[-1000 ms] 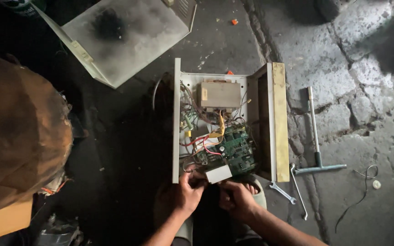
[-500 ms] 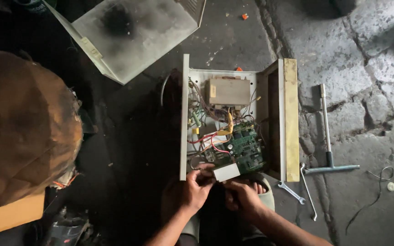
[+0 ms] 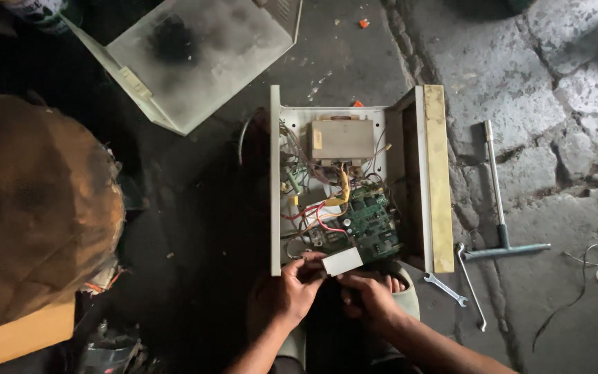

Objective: Repairing an electronic device by examining internal components and reconnecting wires.

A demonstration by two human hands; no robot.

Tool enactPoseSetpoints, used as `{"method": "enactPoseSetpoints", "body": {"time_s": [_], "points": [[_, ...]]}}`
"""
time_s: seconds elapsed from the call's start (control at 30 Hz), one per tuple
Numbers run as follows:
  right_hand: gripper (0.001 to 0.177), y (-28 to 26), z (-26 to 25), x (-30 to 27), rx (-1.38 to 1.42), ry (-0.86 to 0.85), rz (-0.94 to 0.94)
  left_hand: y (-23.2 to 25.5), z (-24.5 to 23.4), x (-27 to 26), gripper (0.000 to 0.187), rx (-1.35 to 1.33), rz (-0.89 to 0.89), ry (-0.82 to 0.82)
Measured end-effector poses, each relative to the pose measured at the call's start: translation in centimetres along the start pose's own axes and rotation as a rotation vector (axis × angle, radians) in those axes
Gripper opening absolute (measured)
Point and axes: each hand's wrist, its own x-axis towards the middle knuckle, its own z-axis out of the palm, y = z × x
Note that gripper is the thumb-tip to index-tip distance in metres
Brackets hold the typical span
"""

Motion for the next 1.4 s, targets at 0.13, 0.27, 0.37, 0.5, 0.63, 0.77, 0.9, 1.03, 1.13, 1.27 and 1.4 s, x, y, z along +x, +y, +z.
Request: {"method": "enactPoseSetpoints", "body": {"time_s": [0.13, 0.27, 0.37, 0.5, 0.63, 0.77, 0.9, 1.03, 1.13, 1.27, 1.4], "points": [[0.021, 0.6, -1.3, 1.2, -0.094, -0.086, -0.058, -1.4, -0.3, 0.2, 0.033, 0.036, 0.017, 0.013], [0.031, 0.3, -1.7, 1.2, -0.091, -0.111, 0.007, -1.2, -0.3, 0.0, 0.032, 0.029, -0.002, 0.03], [0.019, -1.3, 1.0, -1.6, -0.094, -0.055, -0.046, 0.2, -0.1, -0.3, 0.03, 0.012, -0.055, 0.012], [0.026, -0.6, -0.2, -0.6, -0.108, -0.134, -0.013, -0.4, 0.0, -0.2, 0.03, 0.037, -0.019, 0.023], [0.03, -0.4, -0.6, -0.1, -0.277, -0.108, -0.045, -0.1, 0.0, -0.2, 0.034, 0.059, -0.044, 0.053], [0.033, -1.1, -0.8, -0.5, -0.27, -0.178, -0.076, 0.9, 0.4, -0.3, 0.035, 0.157, -0.041, 0.075], [0.019, -1.7, 0.2, -1.5, -0.26, -0.043, -0.032, 0.9, 0.5, -0.1, 0.035, 0.203, 0.015, 0.077], [0.023, -1.3, 0.1, -1.7, -0.154, -0.079, -0.026, 0.1, -0.1, -0.2, 0.032, 0.17, 0.014, 0.077], [0.028, -1.7, 0.5, -2.2, -0.168, -0.093, -0.019, -1.7, -0.3, 0.3, 0.032, 0.166, 0.007, 0.087], [0.021, -1.6, 0.6, -2.0, -0.21, -0.095, -0.01, -3.7, -0.6, 0.5, 0.034, 0.115, -0.015, 0.102], [0.034, 0.3, -2.7, 0.8, -0.411, -0.223, -0.159, -8.6, -5.7, 1.1, 0.037, 0.146, 0.02, 0.057]]}}
